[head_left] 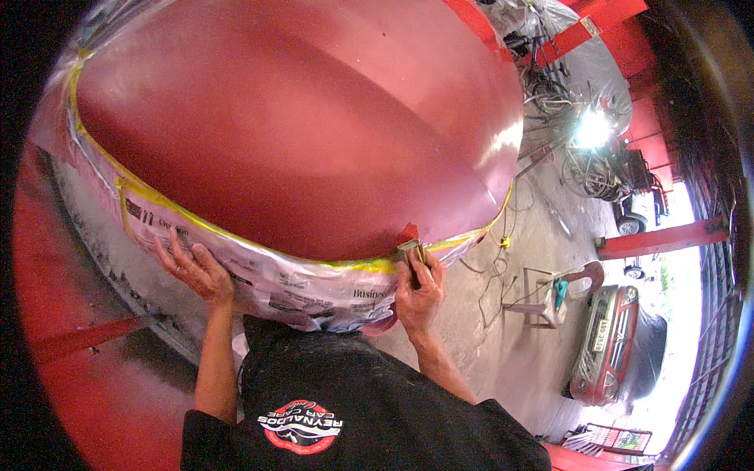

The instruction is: The person sands the surface of a red car hood using a sanding block and a pink cloth. They repeatedly wipe the hood, sand different sections, and occasionally dip the sanding block into a bucket of water. The hood is partially covered with plastic sheeting and masking tape.

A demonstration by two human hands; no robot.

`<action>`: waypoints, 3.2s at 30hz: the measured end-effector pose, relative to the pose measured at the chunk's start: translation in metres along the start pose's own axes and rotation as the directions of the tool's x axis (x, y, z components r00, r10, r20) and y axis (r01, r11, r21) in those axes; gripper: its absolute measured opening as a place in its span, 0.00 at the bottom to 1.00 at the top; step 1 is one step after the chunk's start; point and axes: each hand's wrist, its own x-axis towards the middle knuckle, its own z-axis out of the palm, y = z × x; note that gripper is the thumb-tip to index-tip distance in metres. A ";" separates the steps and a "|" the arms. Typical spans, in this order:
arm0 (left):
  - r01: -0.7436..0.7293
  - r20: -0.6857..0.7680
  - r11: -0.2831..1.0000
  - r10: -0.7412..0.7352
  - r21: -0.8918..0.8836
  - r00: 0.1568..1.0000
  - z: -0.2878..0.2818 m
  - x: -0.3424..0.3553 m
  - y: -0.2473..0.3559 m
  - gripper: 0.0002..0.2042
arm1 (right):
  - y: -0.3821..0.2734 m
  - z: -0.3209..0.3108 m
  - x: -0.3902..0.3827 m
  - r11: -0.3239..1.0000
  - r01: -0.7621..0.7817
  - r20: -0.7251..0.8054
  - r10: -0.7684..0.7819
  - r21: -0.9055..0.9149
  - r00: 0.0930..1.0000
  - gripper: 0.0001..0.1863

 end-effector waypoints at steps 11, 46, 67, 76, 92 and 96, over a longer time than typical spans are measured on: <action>0.002 0.009 1.000 -0.002 0.001 1.000 0.004 -0.003 -0.007 0.27 | -0.011 0.002 0.024 1.000 -0.010 -0.039 0.010 -0.007 0.999 0.16; -0.015 0.019 1.000 0.015 0.009 1.000 0.003 0.001 -0.010 0.25 | -0.006 -0.001 0.018 0.997 0.047 -0.071 -0.042 0.065 0.997 0.15; 0.044 0.064 0.998 -0.041 -0.037 0.997 -0.004 -0.003 -0.002 0.28 | -0.008 0.009 0.021 0.998 -0.005 0.034 0.007 -0.065 0.999 0.15; 0.033 0.117 0.999 -0.034 0.013 0.993 -0.004 -0.003 -0.007 0.29 | -0.007 0.006 0.024 0.981 0.063 0.074 -0.050 -0.182 0.996 0.15; -0.032 0.163 0.999 0.026 0.033 0.986 -0.009 0.002 -0.009 0.27 | -0.014 0.007 0.023 0.991 0.012 0.059 -0.005 -0.135 0.998 0.15; 0.000 0.170 0.999 -0.007 0.041 0.986 -0.011 0.005 -0.004 0.28 | -0.015 0.004 0.022 0.997 0.011 0.076 -0.004 -0.080 0.997 0.16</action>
